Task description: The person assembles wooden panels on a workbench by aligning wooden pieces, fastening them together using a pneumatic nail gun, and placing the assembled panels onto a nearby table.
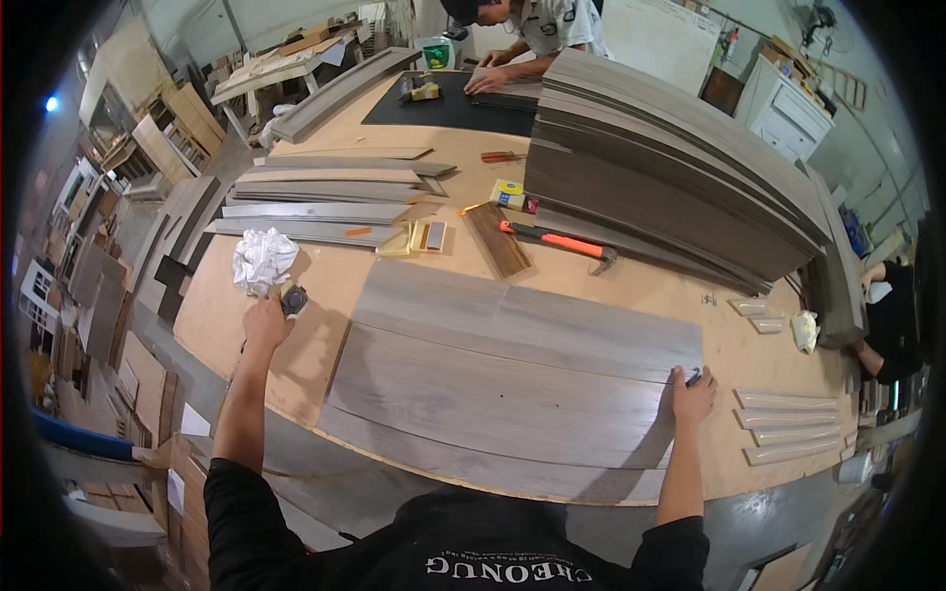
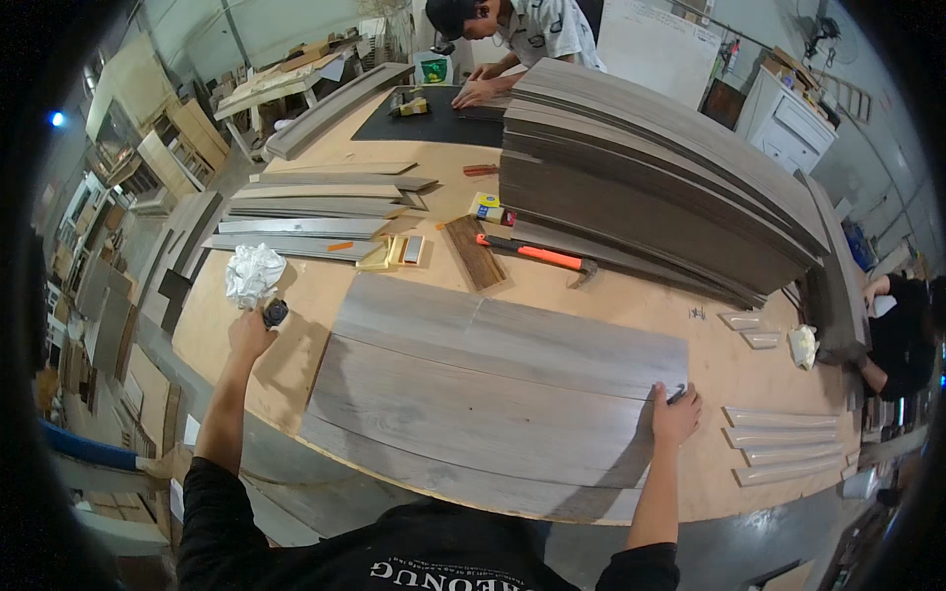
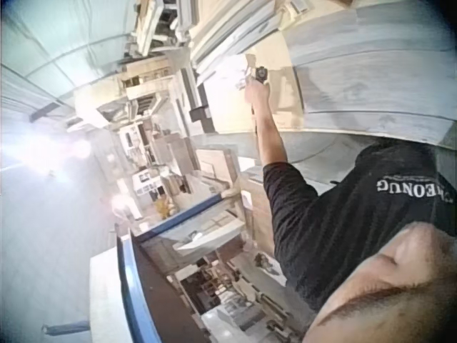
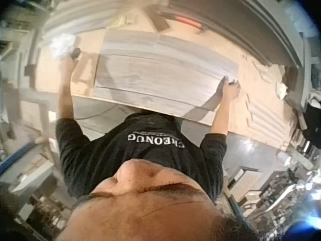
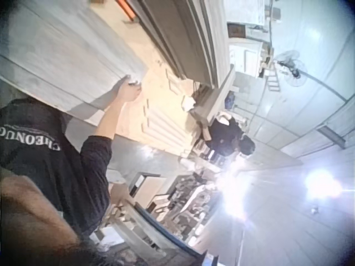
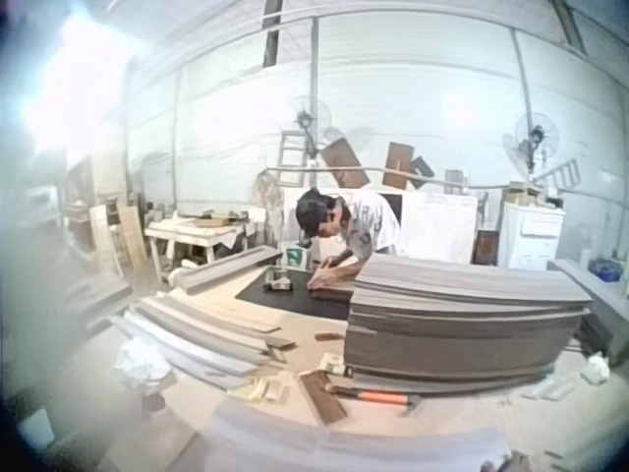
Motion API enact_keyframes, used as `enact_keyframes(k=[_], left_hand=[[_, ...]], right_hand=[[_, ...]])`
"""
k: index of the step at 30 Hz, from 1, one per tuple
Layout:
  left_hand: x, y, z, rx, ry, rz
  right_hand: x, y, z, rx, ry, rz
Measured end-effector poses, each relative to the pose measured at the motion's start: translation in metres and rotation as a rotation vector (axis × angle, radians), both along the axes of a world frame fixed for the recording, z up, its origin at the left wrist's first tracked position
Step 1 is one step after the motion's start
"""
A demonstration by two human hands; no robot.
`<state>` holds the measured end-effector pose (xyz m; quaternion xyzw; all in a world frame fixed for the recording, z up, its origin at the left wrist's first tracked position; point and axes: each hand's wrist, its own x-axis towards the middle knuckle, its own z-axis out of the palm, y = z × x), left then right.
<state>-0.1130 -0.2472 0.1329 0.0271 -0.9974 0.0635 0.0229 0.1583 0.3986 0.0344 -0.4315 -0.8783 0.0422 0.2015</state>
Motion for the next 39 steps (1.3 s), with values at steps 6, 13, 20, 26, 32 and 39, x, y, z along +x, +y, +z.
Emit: enact_keyframes(k=[6,13,20,26,32,39], left_hand=[[0.017,0.034,-0.021,0.196,0.009,-0.257],[0.058,0.094,-0.087,0.509,-0.055,0.036],[0.060,0.069,-0.086,1.160,0.121,0.123],[0.088,0.052,-0.025,1.755,0.297,0.116],[0.082,0.036,-0.046,1.797,0.490,0.004],[0.076,0.041,-0.030,1.876,0.523,0.270]], right_hand=[[0.008,0.013,-0.003,-0.234,-0.128,-0.166],[0.001,0.021,-0.017,-0.264,-0.042,-0.246],[-0.004,0.022,0.001,-0.480,0.494,-0.210],[0.022,-0.014,0.082,-0.635,1.183,-0.004],[0.036,-0.003,0.066,-0.694,1.296,0.174],[0.029,-0.003,0.107,-0.709,1.333,0.083]])
